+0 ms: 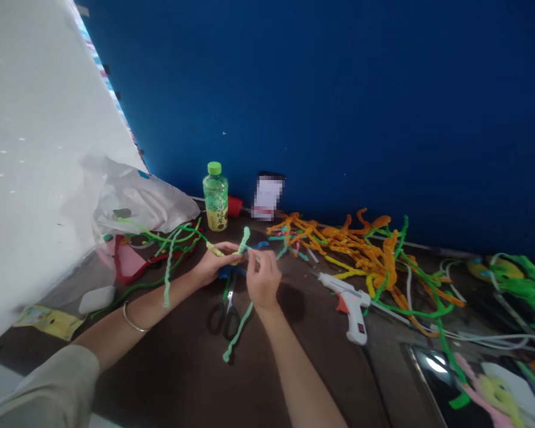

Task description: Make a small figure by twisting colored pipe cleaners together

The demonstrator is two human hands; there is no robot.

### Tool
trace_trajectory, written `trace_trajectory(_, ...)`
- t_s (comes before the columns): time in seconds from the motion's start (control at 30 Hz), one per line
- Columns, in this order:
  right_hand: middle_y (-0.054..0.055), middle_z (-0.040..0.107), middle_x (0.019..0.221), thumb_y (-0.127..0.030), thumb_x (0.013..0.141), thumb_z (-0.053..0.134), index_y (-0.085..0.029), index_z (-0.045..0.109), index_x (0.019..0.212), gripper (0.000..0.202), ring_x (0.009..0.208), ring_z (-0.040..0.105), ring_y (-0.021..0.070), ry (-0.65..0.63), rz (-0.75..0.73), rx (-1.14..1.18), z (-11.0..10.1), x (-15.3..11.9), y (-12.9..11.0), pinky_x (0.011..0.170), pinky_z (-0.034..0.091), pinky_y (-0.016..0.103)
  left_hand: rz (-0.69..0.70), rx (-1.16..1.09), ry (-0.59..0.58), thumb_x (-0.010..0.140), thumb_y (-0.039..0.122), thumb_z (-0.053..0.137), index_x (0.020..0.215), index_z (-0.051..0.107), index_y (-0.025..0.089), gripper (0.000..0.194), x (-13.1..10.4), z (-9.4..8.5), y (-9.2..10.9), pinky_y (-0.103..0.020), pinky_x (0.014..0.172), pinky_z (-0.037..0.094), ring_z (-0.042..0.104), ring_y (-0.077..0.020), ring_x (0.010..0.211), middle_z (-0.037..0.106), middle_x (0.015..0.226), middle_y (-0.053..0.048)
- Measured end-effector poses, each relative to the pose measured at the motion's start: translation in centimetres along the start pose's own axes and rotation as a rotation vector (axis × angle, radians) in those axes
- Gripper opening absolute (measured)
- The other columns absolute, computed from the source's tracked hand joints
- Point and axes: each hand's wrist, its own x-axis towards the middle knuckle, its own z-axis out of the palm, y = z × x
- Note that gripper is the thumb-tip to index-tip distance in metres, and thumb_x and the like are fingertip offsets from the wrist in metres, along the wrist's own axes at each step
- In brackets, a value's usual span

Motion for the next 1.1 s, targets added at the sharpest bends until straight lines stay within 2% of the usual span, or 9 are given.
trace_trajectory(0.17, 0.007, 0.063, 0.074, -0.022, 0.084, 0.046, -0.017, 0.059, 0.084, 0.014, 0.071, 0.059, 0.0149, -0.122, -0.093, -0.059, 0.0, -0.4, 0.0, 0.064, 0.046, 0.025, 0.145, 0.089, 0.052, 0.055, 0.023, 0.074, 0.070, 0.068, 0.013, 0.019, 0.2, -0.1, 0.3, -0.027, 0.075, 0.046, 0.058, -0.0175, 0.086, 0.062, 0.096, -0.008)
trace_trajectory(0.23, 0.007, 0.063, 0.075, -0.022, 0.084, 0.046, -0.017, 0.061, 0.085, 0.015, 0.071, 0.059, 0.0148, -0.149, -0.113, -0.101, 0.1, -0.6, 0.0, 0.064, 0.045, 0.024, 0.167, 0.107, 0.081, 0.056, 0.023, 0.073, 0.070, 0.068, 0.013, 0.018, 0.2, -0.2, 0.2, -0.028, 0.077, 0.046, 0.057, -0.0187, 0.090, 0.062, 0.097, -0.009)
trace_trajectory(0.4, 0.006, 0.063, 0.076, -0.021, 0.084, 0.048, -0.017, 0.061, 0.087, 0.014, 0.070, 0.058, 0.0142, -0.173, -0.134, -0.134, 0.2, -0.8, 0.0, 0.065, 0.044, 0.024, 0.109, 0.086, 0.145, 0.056, 0.023, 0.074, 0.083, 0.068, 0.014, 0.029, 0.3, -0.3, 0.1, -0.027, 0.072, 0.046, 0.059, -0.0141, 0.075, 0.064, 0.086, -0.006)
trace_trajectory(0.57, 0.007, 0.063, 0.076, -0.020, 0.082, 0.048, -0.017, 0.060, 0.086, 0.013, 0.072, 0.058, 0.0148, -0.178, -0.093, -0.023, 0.3, -0.7, -0.2, 0.067, 0.046, 0.025, 0.084, 0.074, 0.102, 0.056, 0.022, 0.073, 0.080, 0.069, 0.015, 0.026, 0.1, -0.2, 0.3, -0.024, 0.071, 0.045, 0.059, -0.0128, 0.077, 0.065, 0.088, -0.005)
trace_trajectory(0.7, 0.007, 0.062, 0.077, -0.022, 0.081, 0.049, -0.018, 0.060, 0.085, 0.013, 0.074, 0.059, 0.0159, -0.182, 0.001, 0.148, 0.2, -0.5, -0.8, 0.068, 0.048, 0.028, 0.055, 0.035, 0.096, 0.053, 0.019, 0.074, 0.074, 0.069, 0.015, 0.022, 0.1, -0.2, 0.4, -0.023, 0.071, 0.045, 0.059, -0.0122, 0.078, 0.065, 0.087, -0.005)
trace_trajectory(0.87, 0.006, 0.060, 0.079, -0.028, 0.080, 0.050, -0.018, 0.060, 0.082, 0.014, 0.073, 0.058, 0.0165, -0.195, 0.274, 0.378, 0.0, -0.2, -1.2, 0.058, 0.049, 0.026, -0.030, -0.028, 0.067, 0.059, 0.023, 0.071, 0.073, 0.069, 0.013, 0.017, 0.1, 0.0, 0.8, -0.024, 0.072, 0.045, 0.061, -0.0125, 0.071, 0.067, 0.076, -0.006)
trace_trajectory(0.93, 0.005, 0.060, 0.078, -0.029, 0.079, 0.052, -0.018, 0.061, 0.081, 0.015, 0.073, 0.058, 0.0163, -0.211, 0.365, 0.454, 0.0, -0.1, -1.0, 0.060, 0.049, 0.026, -0.087, -0.078, 0.047, 0.061, 0.024, 0.070, 0.075, 0.069, 0.012, 0.018, 0.1, 0.1, 1.0, -0.024, 0.071, 0.044, 0.061, -0.0119, 0.067, 0.067, 0.071, -0.006)
trace_trajectory(1.1, 0.003, 0.060, 0.075, -0.028, 0.075, 0.058, -0.017, 0.063, 0.075, 0.012, 0.073, 0.057, 0.0156, -0.246, 0.435, 0.575, 0.1, 0.4, 0.1, 0.069, 0.047, 0.029, -0.168, -0.157, 0.004, 0.060, 0.025, 0.071, 0.074, 0.068, 0.011, 0.020, 0.4, 0.0, 1.0, -0.021, 0.071, 0.044, 0.061, -0.0102, 0.066, 0.066, 0.066, -0.005)
